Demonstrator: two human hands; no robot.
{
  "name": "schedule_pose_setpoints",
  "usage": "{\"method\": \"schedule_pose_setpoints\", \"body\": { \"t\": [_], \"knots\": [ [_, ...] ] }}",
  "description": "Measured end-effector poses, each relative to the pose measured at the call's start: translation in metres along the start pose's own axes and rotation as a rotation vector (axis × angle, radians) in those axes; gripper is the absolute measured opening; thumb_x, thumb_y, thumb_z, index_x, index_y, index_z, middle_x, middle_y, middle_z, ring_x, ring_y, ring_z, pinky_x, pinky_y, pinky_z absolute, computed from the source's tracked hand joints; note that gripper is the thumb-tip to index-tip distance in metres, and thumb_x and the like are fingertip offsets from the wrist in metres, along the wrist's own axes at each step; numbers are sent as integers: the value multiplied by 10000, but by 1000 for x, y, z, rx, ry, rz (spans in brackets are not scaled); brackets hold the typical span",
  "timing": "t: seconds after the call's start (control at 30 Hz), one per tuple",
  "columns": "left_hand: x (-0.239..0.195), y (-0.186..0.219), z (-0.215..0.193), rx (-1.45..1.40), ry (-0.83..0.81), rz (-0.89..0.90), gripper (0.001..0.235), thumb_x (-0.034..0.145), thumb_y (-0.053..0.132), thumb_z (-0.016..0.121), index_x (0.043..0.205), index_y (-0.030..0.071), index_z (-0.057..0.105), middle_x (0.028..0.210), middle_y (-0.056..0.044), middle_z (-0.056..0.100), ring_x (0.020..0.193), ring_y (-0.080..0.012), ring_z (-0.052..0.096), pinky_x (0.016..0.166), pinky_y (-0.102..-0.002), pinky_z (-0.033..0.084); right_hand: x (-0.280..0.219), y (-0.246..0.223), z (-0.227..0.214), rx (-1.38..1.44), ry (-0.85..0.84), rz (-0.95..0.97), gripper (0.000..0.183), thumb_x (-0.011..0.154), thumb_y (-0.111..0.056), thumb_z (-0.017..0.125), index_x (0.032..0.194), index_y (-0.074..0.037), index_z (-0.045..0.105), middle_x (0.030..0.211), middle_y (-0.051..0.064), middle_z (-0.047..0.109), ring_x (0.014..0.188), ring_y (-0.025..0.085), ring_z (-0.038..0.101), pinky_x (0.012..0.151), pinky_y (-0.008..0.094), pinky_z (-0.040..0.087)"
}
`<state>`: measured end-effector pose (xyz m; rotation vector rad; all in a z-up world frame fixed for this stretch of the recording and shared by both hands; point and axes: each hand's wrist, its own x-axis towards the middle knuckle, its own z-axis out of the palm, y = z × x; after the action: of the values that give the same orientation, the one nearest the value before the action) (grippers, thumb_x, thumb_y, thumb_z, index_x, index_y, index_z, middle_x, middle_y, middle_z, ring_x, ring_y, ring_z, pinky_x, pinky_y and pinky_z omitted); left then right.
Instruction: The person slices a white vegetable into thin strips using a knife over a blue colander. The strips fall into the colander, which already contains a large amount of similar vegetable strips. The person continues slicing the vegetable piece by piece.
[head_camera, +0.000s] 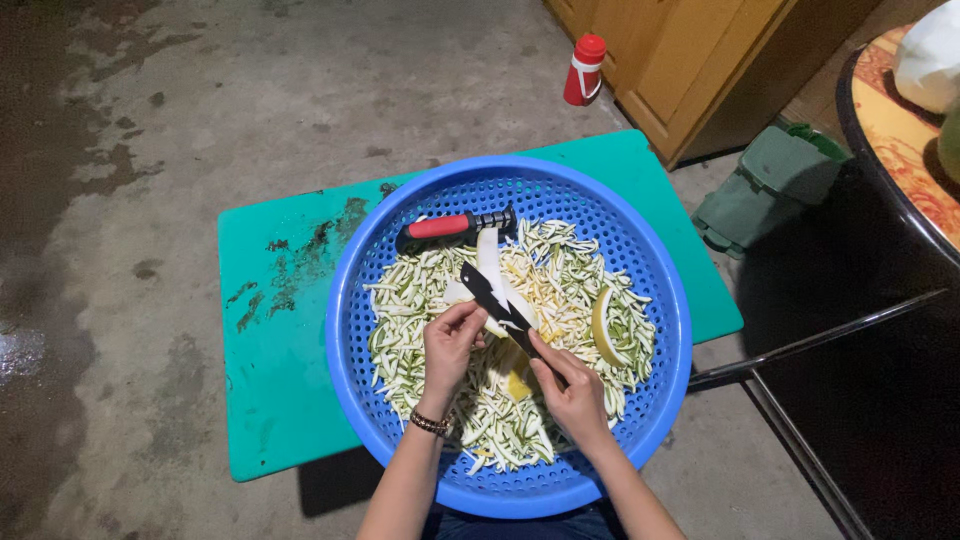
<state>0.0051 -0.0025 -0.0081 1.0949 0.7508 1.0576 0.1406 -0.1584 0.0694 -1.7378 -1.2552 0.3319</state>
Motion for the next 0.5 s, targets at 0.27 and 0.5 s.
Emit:
{"method": "schedule_pose_setpoints", "body": {
  "t": [0.27,0.5],
  "knots": [
    [-6,-5,10,-24,-89,-48,260,937,143,739,1148,-11,742,816,15,699,636,-14,582,561,-181,510,18,6,8,44,16,84,422,938,-160,695,1359,-179,687,1056,111,791,811,198,714,746,319,552],
    [-10,-8,9,-75,-188,-79,212,971,119,727,1124,-27,751,819,-3,697,646,-22,581,563,-180,502,33,32,19,167,58,68,451,977,-175,635,1428,-185,621,1284,125,712,1025,155,722,877,261,578]
  ]
}}
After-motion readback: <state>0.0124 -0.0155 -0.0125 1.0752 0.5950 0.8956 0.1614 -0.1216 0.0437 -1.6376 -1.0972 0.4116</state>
